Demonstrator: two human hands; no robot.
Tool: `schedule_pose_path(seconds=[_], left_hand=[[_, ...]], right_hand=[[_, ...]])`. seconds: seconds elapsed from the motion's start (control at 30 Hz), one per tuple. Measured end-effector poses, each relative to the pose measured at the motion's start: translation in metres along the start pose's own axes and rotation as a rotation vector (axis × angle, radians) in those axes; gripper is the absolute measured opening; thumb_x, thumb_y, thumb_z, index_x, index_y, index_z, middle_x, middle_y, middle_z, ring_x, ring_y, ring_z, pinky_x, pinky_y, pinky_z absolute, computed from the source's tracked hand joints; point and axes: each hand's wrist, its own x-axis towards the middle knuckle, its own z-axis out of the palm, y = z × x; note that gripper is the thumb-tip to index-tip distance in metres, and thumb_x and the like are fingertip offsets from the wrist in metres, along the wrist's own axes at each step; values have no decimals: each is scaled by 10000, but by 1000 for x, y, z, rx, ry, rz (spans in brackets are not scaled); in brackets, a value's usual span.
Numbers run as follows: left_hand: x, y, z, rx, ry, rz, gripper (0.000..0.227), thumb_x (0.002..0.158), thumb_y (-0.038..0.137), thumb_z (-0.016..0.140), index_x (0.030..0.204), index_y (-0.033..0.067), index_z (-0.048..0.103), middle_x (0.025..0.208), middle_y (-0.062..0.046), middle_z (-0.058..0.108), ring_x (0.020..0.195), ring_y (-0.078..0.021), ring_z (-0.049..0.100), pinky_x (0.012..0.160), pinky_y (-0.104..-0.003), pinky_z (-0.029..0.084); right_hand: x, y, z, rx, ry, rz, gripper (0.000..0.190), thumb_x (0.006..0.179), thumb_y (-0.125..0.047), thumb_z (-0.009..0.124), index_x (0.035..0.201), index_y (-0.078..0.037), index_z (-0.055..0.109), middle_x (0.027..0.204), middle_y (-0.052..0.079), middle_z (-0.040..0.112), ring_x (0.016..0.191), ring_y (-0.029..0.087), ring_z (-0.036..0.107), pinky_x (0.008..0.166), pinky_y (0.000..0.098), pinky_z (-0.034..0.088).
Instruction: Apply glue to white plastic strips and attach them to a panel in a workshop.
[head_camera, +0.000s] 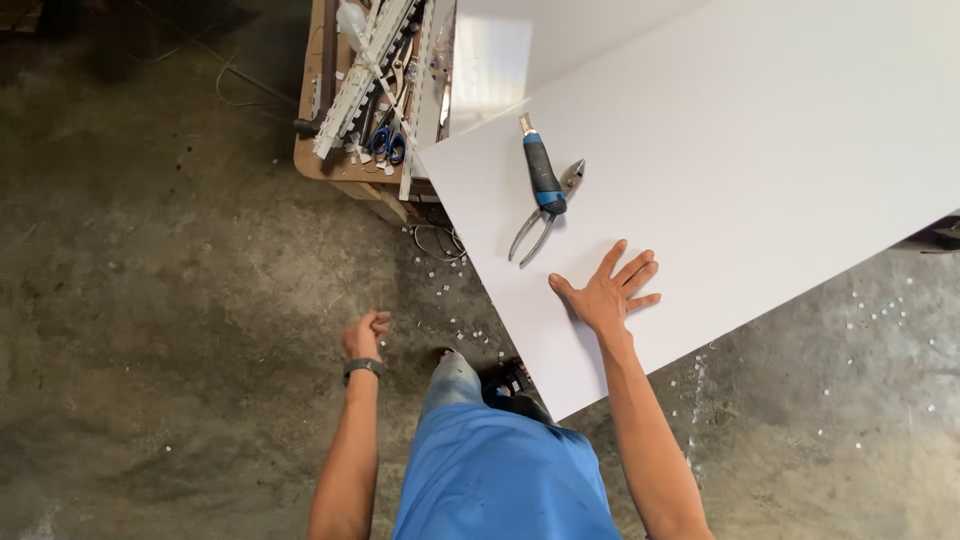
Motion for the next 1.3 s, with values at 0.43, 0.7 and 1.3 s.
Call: schedule_pose_path(seconds=[0.43,0.7,1.3], left_hand=[[70,149,168,825,-137,752,415,900,282,728,1245,56,681,1214,-145,696,1113,-309,654,951,-466,519],[98,149,267,1478,-321,699,904,734,403,859,1338,-127,444,1265,-265,503,1155,-424,514,999,-517,435],[33,91,178,941,65,609,489,758,37,711,1220,15,551,1203,-211,529,1171,-391,504,1053,-524,415]], right_hand=[[-36,84,-72,133,412,504,935,858,-463,704,1624,-142,275,1686,259,56,1542,462,80,1199,675,124],[-16,-4,-13,-93,568,64,709,830,-250,762,1474,-86,516,1611,253,347,1517,397,303,1217,644,195],[135,-137,15,-402,312,-417,820,946,-339,661,1505,120,276,1266,182,517,1158,318,473,976,557,350]])
